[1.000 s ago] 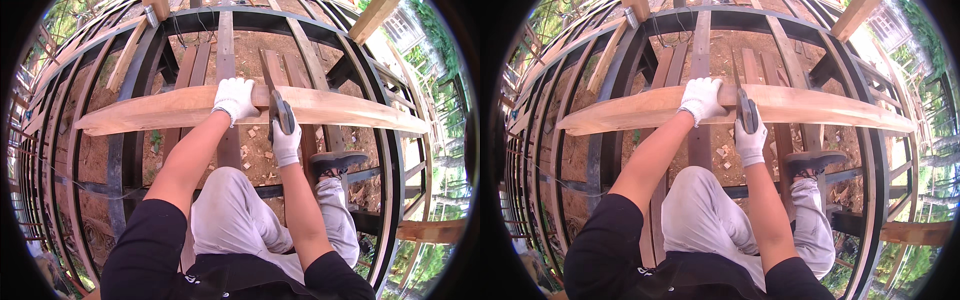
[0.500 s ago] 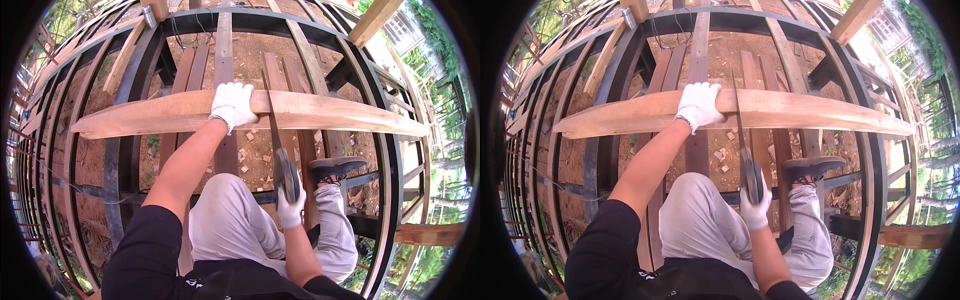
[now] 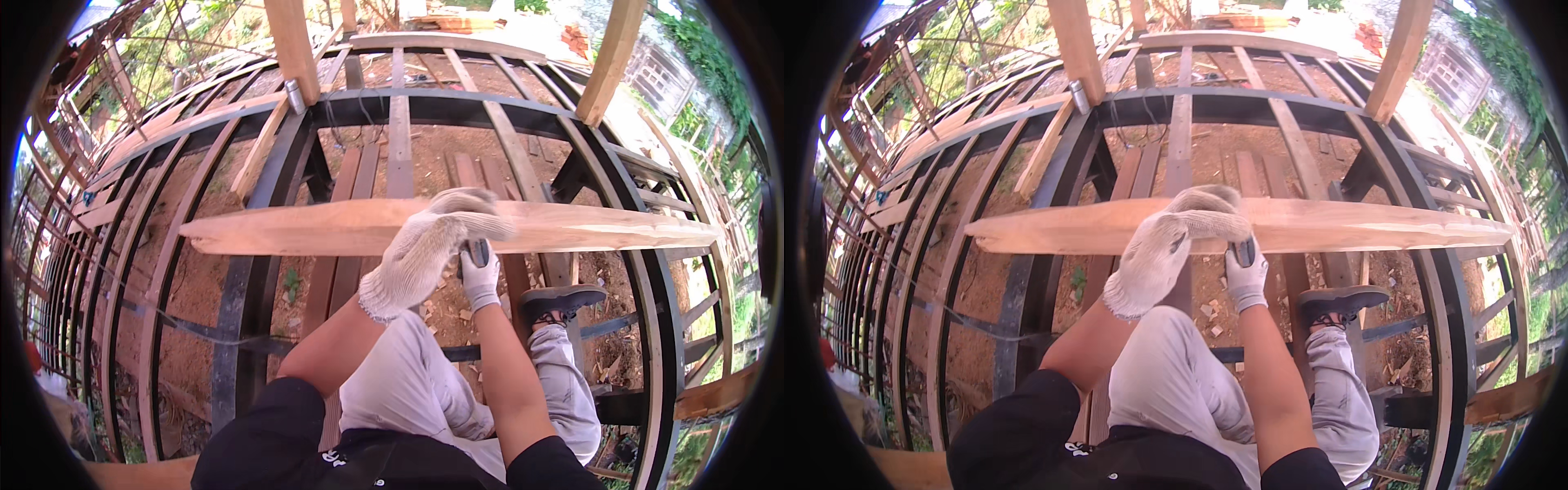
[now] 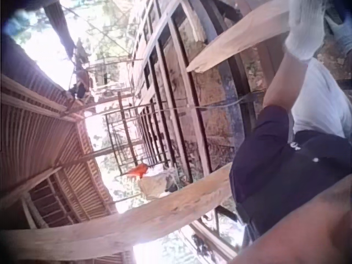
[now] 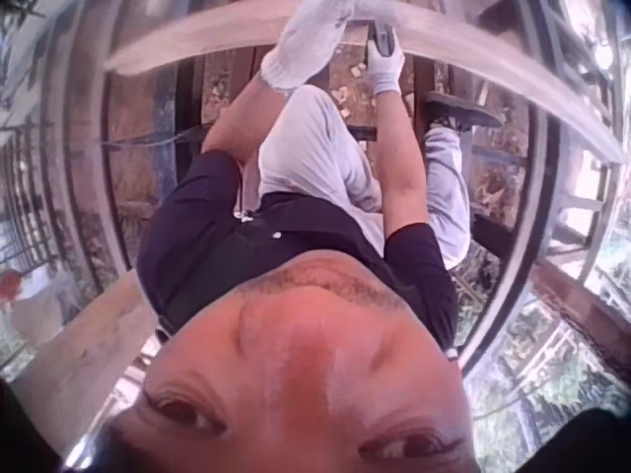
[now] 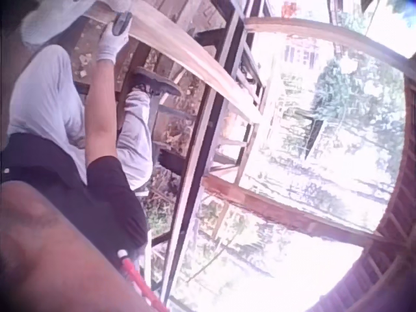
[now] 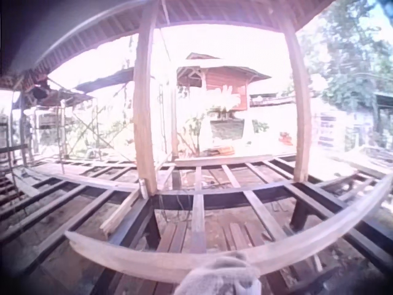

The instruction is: The person holds a curved wooden plank and saws into it using a hand saw.

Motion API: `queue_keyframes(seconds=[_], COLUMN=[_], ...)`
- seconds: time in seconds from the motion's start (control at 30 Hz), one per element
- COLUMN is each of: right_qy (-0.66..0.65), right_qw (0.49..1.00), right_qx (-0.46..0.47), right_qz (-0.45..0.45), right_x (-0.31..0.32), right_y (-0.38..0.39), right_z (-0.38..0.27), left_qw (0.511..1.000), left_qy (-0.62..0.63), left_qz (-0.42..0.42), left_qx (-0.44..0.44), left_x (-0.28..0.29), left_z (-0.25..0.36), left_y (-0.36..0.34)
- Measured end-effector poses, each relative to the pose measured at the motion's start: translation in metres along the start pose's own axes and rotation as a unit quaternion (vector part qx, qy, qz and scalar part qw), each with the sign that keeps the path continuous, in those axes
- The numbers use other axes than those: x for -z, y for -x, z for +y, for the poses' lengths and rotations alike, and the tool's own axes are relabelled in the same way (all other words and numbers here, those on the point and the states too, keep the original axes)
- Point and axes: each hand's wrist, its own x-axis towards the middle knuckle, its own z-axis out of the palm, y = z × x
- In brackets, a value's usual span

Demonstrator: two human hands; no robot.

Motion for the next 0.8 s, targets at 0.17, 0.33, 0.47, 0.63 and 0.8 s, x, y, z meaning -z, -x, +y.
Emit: queue_keyframes(seconds=[0.17, 0.33, 0.47, 0.63, 0.8], right_qy=[0.078, -0.018, -0.062, -0.002, -0.018], right_qw=[0.992, 1.0, 0.996, 0.994, 0.997], right_qx=[0.1, 0.0, -0.06, 0.112, -0.073], right_qz=[0.027, -0.015, -0.008, -0.008, -0.018], right_x=[0.169, 0.036, 0.015, 0.024, 0.007], right_y=[-0.1, 0.01, 0.005, -0.021, -0.007], right_z=[0.082, 0.017, -0.014, 0.035, 0.015], left_qw=[0.999, 0.999, 0.999, 0.992, 0.982], left_qy=[-0.011, -0.022, 0.0, 0.071, 0.117], left_qz=[-0.025, -0.021, -0.046, -0.102, -0.141], left_qx=[0.021, 0.01, -0.009, -0.037, -0.04], left_x=[-0.021, -0.036, -0.06, -0.075, -0.058], left_z=[0.077, 0.092, 0.092, 0.095, 0.109], left_y=[0.022, 0.048, 0.041, 0.024, 0.011])
